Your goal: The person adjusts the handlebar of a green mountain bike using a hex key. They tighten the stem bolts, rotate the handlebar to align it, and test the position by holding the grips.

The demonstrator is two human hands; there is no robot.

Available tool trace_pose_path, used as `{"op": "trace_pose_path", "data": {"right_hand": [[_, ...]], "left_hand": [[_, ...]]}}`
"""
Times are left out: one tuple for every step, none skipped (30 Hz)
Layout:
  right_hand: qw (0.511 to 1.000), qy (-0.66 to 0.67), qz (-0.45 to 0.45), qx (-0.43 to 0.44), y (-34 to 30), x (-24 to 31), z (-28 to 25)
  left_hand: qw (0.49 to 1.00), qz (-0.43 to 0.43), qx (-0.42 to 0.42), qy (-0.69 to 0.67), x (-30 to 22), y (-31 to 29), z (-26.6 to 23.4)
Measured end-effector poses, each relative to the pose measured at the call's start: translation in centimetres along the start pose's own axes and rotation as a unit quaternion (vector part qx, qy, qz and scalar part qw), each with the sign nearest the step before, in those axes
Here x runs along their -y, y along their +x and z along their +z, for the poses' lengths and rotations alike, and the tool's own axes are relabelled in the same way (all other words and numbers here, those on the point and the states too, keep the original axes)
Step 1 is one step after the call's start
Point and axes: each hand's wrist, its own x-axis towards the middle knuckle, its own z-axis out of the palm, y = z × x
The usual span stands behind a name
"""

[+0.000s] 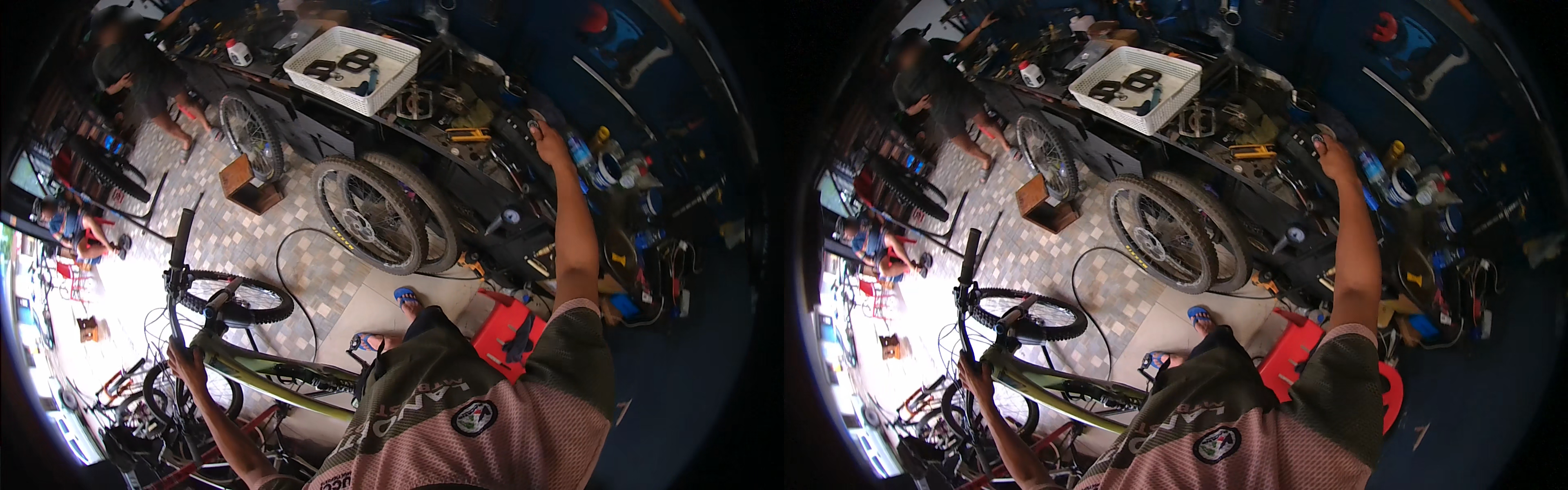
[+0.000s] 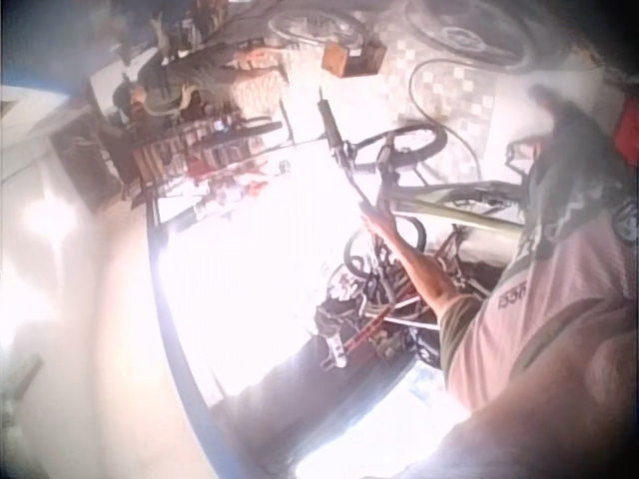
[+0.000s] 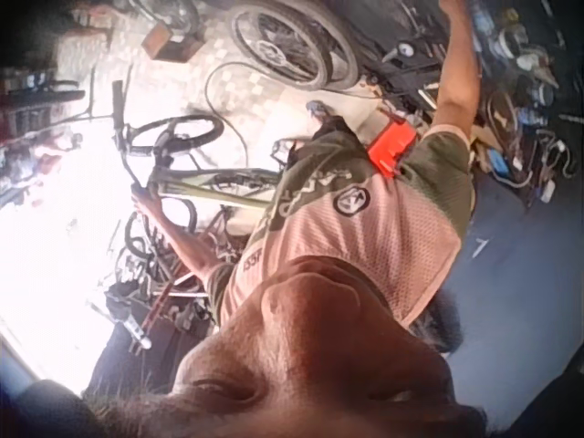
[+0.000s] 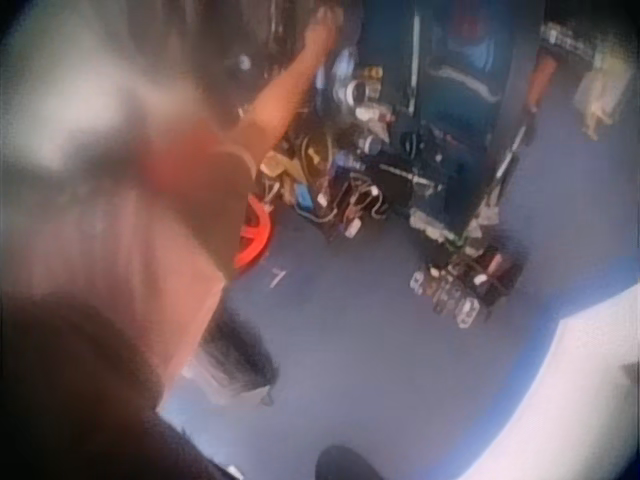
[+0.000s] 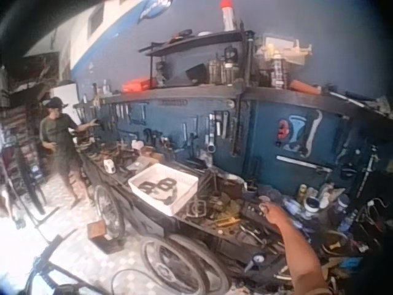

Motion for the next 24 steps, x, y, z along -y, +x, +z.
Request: {"op": "trace_pose_path", "data": {"right_hand": [[0.999,0.001,0.009,0.034,1.4,0.1,0.6],[0.998,-0.026,-0.009,0.049,2.7,-0.5,1.4],[0.997,-0.045,0.003,0.064,3.9,-1.1,2.0],[0.995,-0.063,0.014,0.078,4.8,-1.7,2.8],[0.992,-0.084,0.024,0.095,5.4,-1.7,4.0],[0.987,-0.095,0.042,0.126,5.9,-1.4,5.0],[0.984,-0.083,0.035,0.154,6.2,-1.2,5.8],[0.982,-0.081,0.031,0.168,7.1,-2.8,4.7],[0.982,-0.137,0.009,0.126,8.8,-4.5,4.4],[0.987,-0.104,-0.008,0.122,8.6,-4.8,3.4],[0.988,-0.140,-0.070,-0.003,9.4,-3.0,5.6],[0.995,-0.042,-0.085,-0.010,10.0,-1.0,5.6],[0.999,-0.025,-0.039,-0.011,8.3,1.6,5.3],[0.997,-0.006,-0.076,-0.019,6.6,5.3,4.7],[0.993,0.014,-0.111,-0.031,4.6,10.3,4.2],[0.974,0.080,-0.207,-0.033,2.8,15.1,4.0],[0.942,0.142,-0.301,-0.036,0.8,19.9,4.0],[0.914,0.146,-0.377,-0.024,-1.2,24.8,4.1],[0.880,0.149,-0.451,-0.012,-3.4,30.3,4.3],[0.844,0.170,-0.509,0.025,-6.3,35.9,4.5],[0.802,0.189,-0.563,0.062,-9.1,41.1,4.7],[0.779,0.163,-0.600,0.077,-11.1,44.8,5.2],[0.747,0.145,-0.642,0.094,-13.0,48.5,6.1],[0.736,0.106,-0.664,0.081,-14.5,51.6,7.3]], "left_hand": [[1.000,-0.006,0.002,0.000,-0.1,-0.1,-0.3],[1.000,-0.012,0.008,0.002,-0.5,0.0,-0.5],[1.000,-0.017,0.013,0.003,-0.7,0.2,-0.6],[1.000,-0.004,0.002,0.011,-0.9,0.6,-0.8],[0.999,-0.013,0.035,-0.008,-1.7,0.7,-1.0],[1.000,-0.004,0.020,0.005,-1.7,0.3,-1.6],[1.000,0.005,0.006,0.018,-1.8,0.2,-2.0],[0.999,0.043,0.002,-0.027,-2.2,1.1,-1.3],[0.995,0.065,-0.004,-0.074,-1.8,1.4,-0.4],[0.991,0.114,-0.050,-0.042,-2.0,2.1,0.5],[0.995,0.087,-0.038,-0.026,-0.4,0.2,0.2],[0.996,0.077,-0.026,-0.045,-1.0,-0.4,0.2],[0.995,0.064,-0.019,-0.078,-3.1,0.4,-0.5],[0.995,0.058,-0.033,-0.073,-4.5,0.6,-1.5],[0.998,0.037,-0.032,-0.051,-4.8,0.3,-2.1],[0.998,0.033,-0.024,-0.045,-5.5,0.8,-1.9],[0.999,0.029,-0.016,-0.044,-6.1,0.9,-1.7],[0.999,0.027,-0.009,-0.043,-6.8,1.0,-1.7],[0.999,0.024,-0.001,-0.042,-7.2,0.9,-1.9],[0.999,0.029,0.000,-0.046,-7.3,0.7,-2.1],[0.998,0.035,0.002,-0.050,-7.5,0.4,-2.5],[0.996,0.040,0.032,-0.072,-8.8,0.7,-3.5],[0.993,0.068,0.050,-0.086,-8.0,0.5,-4.0],[0.994,0.071,0.036,-0.078,-8.4,0.5,-4.8]]}}
